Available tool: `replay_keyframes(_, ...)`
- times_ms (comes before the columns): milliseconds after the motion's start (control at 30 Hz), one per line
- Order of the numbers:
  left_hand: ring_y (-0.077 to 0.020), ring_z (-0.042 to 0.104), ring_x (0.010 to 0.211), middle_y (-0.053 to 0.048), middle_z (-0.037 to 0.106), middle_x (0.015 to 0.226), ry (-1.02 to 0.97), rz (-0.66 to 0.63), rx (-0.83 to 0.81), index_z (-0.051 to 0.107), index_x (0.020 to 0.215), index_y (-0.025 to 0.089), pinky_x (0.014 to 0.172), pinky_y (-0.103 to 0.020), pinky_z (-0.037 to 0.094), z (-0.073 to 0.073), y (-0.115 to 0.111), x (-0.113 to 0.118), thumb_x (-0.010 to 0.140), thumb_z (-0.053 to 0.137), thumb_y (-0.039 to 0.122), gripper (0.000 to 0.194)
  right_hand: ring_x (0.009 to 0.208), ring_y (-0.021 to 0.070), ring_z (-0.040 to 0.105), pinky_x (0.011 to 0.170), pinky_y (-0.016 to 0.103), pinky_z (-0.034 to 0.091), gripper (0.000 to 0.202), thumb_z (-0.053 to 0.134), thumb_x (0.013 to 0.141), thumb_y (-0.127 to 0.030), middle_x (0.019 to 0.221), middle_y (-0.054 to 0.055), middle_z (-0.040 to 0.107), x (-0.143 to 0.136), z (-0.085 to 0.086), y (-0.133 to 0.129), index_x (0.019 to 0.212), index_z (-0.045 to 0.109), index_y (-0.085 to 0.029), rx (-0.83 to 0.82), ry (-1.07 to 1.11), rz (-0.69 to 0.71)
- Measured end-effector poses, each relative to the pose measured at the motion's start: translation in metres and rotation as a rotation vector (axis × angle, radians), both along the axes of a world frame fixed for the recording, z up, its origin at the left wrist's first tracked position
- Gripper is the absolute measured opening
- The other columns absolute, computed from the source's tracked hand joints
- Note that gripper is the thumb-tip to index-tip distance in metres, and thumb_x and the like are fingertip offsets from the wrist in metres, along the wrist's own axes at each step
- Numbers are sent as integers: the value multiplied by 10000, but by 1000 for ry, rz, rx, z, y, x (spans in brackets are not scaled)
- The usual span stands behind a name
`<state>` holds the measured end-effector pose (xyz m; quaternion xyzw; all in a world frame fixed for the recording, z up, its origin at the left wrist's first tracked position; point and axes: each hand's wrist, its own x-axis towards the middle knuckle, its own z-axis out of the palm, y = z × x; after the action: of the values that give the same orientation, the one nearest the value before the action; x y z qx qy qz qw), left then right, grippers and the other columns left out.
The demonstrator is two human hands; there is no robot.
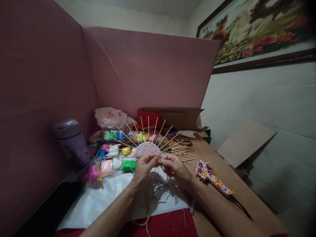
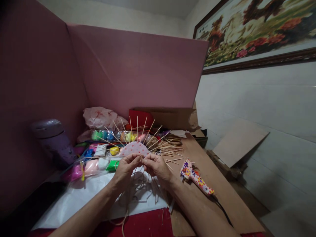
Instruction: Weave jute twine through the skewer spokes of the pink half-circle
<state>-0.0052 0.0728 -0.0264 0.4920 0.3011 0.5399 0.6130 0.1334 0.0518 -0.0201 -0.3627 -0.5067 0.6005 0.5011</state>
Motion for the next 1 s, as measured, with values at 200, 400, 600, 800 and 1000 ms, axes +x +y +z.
replay_keyframes(200,-85,506,565,0,594,587,-44,-44,-54,651,661,118,584,-210,387,-9,5,-4,629,737,284,190,381,39,278,394,209,148,218,603,713,-340,507,-44,509,-3,-2,-2,631,514,-158,-53,9,37)
replay_keyframes(400,-90,505,553,8,568,577,-64,-69,-91,612,626,124,566,-216,384,-7,0,-4,641,725,262,180,428,61,306,441,219,182,157,582,709,-262,501,-36,500,-5,-6,-5,612,518,-157,-25,26,49)
replay_keyframes(600,-108,535,573,-13,611,620,-57,-66,-97,649,692,128,585,-235,405,-16,3,-1,634,736,288,191,464,73,339,476,220,223,178,600,713,-275,504,-41,476,-5,-10,-4,609,514,-160,12,22,-13)
replay_keyframes(800,-111,533,517,-15,605,555,-81,-82,-175,639,636,123,545,-240,402,-17,4,-2,570,774,307,237,470,76,344,480,220,233,209,612,720,-309,504,-38,483,-6,-10,-3,607,521,-159,27,-59,-44)
replay_keyframes(1000,-88,490,442,5,563,498,-126,-52,-251,594,577,126,462,-209,355,-19,2,-1,518,799,313,284,518,100,413,530,235,309,228,622,711,-334,519,-34,488,-7,-11,-1,595,521,-166,167,-199,-109)
